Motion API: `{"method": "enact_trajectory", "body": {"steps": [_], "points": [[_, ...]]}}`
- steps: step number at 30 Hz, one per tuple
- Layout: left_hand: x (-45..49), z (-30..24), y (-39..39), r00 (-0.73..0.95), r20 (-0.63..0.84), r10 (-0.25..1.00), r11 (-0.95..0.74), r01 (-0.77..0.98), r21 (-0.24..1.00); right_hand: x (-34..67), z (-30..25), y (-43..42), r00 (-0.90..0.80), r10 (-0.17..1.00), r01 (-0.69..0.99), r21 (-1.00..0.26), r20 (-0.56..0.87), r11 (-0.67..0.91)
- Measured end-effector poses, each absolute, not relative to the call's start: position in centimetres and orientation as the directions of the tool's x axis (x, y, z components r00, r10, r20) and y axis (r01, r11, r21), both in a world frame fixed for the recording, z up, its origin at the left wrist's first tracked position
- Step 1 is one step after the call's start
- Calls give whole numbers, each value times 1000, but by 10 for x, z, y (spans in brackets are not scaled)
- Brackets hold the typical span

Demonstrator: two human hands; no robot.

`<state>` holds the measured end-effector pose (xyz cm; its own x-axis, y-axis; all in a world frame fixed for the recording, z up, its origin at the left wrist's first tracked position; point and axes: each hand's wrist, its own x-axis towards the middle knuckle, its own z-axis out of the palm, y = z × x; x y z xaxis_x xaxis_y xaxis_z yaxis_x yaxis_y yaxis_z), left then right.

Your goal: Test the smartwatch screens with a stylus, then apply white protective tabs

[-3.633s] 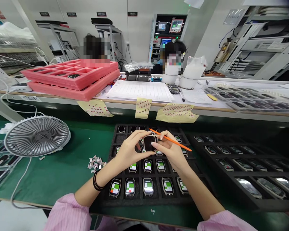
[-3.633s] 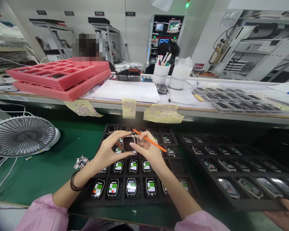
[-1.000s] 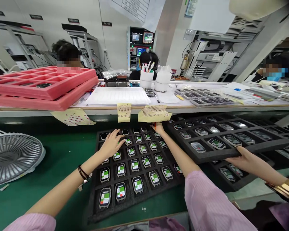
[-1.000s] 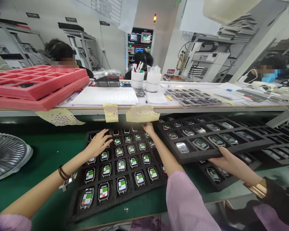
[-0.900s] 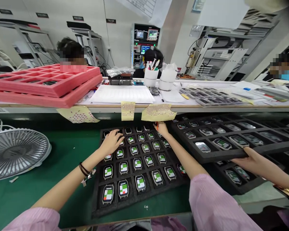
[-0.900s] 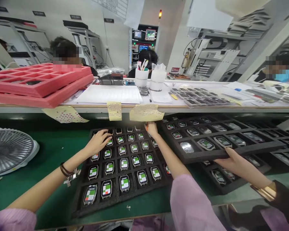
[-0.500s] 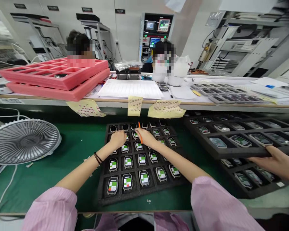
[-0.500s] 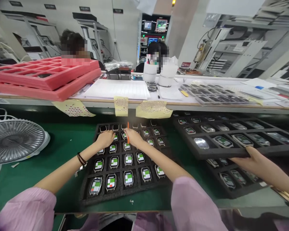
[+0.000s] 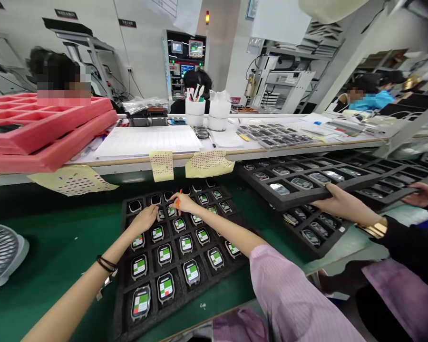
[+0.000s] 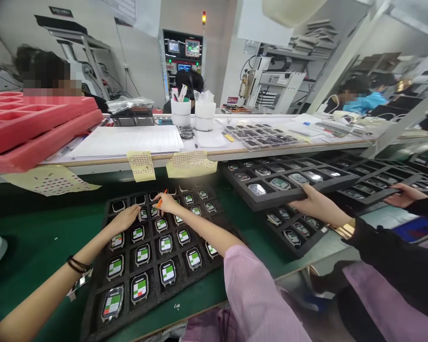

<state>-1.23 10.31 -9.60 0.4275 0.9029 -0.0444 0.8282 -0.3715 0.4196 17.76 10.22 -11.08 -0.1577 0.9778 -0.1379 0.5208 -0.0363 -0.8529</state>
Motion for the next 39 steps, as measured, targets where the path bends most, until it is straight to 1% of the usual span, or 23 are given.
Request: {"method": "enact_trajectory", "body": {"steps": [4, 8, 10, 13, 15, 17, 18, 20, 21, 23, 25, 27, 29, 35, 39], "points": [[-7, -92, 94, 385, -82, 919, -307, 833, 460, 174, -109, 102, -199, 962, 401, -911, -189, -96], [-6, -91, 96, 354, -93, 931, -261, 819, 511, 168, -107, 99, -183, 961, 353, -926, -208, -133], [-10, -93, 99, 317, -92, 944, -200, 771, 605, 167, -105, 97, -171, 965, 341, -931, -199, -132], [-18, -92, 99, 261, -129, 957, -60, 609, 791, 172, -99, 94, -175, 969, 300, -947, -172, -114], [-21, -83, 92, 241, -144, 960, -2, 518, 855, 179, -90, 89, -190, 970, 259, -961, -150, -98], [-22, -67, 79, 227, -169, 959, 44, 470, 882, 187, -78, 77, -215, 969, 194, -978, -120, -78], [-22, -57, 70, 239, -163, 957, 44, 435, 899, 191, -70, 69, -231, 968, 159, -985, -100, -64], [-18, -35, 51, 287, -111, 951, 6, 343, 939, 195, -53, 48, -266, 964, -23, -1000, -15, -22], [-15, -24, 42, 314, -80, 946, -16, 290, 957, 197, -45, 38, -264, 964, -79, -997, 35, 15], [-9, -6, 28, 371, -1, 929, -74, 186, 980, 199, -29, 19, -234, 968, -135, -989, 94, 63], [-6, 4, 18, 422, 83, 903, -141, 107, 984, 201, -16, 6, -220, 968, -131, -987, 119, 92], [-5, 8, 12, 413, 157, 897, -200, 62, 978, 201, -7, -2, -248, 957, -97, -987, 150, 130], [-6, 9, 6, 394, 184, 900, -220, 46, 974, 200, -3, -6, -263, 947, -73, -983, 182, 168], [-8, 12, -8, 363, 137, 922, -167, 52, 985, 195, -5, -11, -179, 963, -18, -980, 200, 200], [-7, 12, -10, 394, 148, 907, -179, 44, 983, 195, -7, -13, -132, 973, -51, -982, 188, 183]]}}
